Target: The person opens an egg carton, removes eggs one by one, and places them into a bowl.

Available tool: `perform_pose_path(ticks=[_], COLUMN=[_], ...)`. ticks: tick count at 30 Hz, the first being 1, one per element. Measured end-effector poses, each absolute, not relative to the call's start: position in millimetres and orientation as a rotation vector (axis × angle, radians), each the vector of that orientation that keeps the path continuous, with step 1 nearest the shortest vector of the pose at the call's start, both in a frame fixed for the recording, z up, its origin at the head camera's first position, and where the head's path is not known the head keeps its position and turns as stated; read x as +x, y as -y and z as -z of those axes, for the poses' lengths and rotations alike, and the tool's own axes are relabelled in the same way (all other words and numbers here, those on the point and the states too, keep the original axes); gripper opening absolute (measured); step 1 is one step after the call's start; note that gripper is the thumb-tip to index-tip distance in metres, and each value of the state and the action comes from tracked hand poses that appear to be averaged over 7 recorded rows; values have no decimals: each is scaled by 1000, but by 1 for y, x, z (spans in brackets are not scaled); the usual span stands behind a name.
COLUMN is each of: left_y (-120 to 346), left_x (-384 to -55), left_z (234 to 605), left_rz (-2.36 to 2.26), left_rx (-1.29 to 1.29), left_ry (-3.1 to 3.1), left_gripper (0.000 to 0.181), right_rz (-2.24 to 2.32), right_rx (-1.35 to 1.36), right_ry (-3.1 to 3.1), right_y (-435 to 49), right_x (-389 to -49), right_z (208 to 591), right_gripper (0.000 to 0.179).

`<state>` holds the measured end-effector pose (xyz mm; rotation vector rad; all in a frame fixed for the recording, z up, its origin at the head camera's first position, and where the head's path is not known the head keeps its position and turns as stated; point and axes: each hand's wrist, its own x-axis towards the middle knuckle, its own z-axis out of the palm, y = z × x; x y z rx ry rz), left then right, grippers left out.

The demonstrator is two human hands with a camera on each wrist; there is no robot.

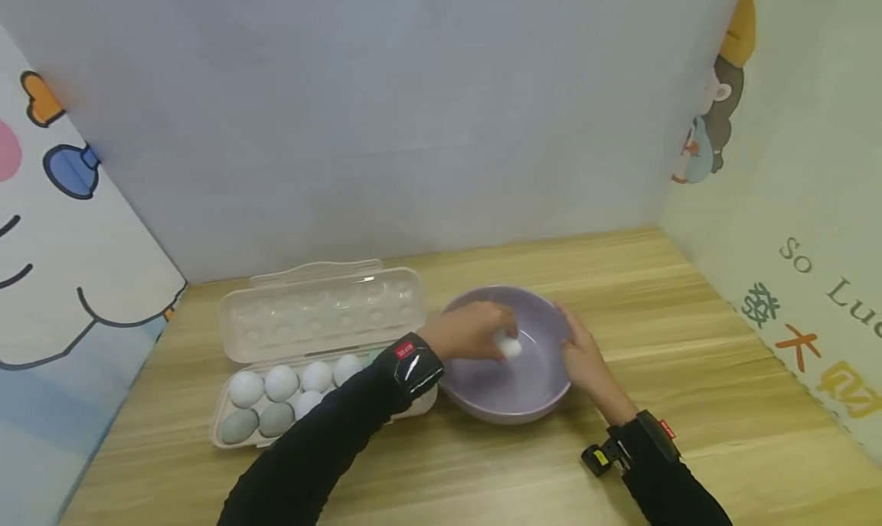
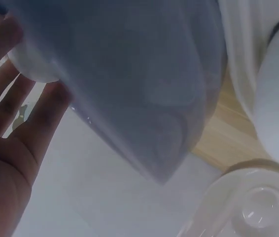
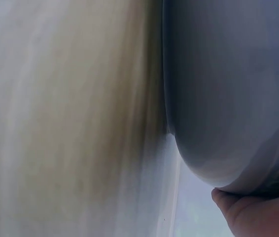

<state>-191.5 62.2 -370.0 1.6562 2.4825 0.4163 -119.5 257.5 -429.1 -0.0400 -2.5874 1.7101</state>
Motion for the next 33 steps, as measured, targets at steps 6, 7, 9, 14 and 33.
perform_pose_path(ticks=[6,7,9,14,33], left_y=[-65,-65,-65,-66,-48], left_x=[-191,-191,-191,-192,-176], left_z=[380,382,386,393,358], left_rz=[-319,-308,-290,-260,-148], left_rx=[1593,1591,1590,1607,1579], left_ry=[-2512,-2516,-2518,-2508,-2687], left_gripper=[32,31,30,29,35], right_rz=[-1703,-1706,-1704,-1693,-1654], right_rx=[-41,-41,-39,-32,-25], right_ry=[2580,2579,2578,2581,2604], right_y=[-256,-256,-255,-255,-256], right_x=[-120,-120,-120,-120,-118], right_z=[430,430,429,428,427], right_gripper=[60,59,59,59,61])
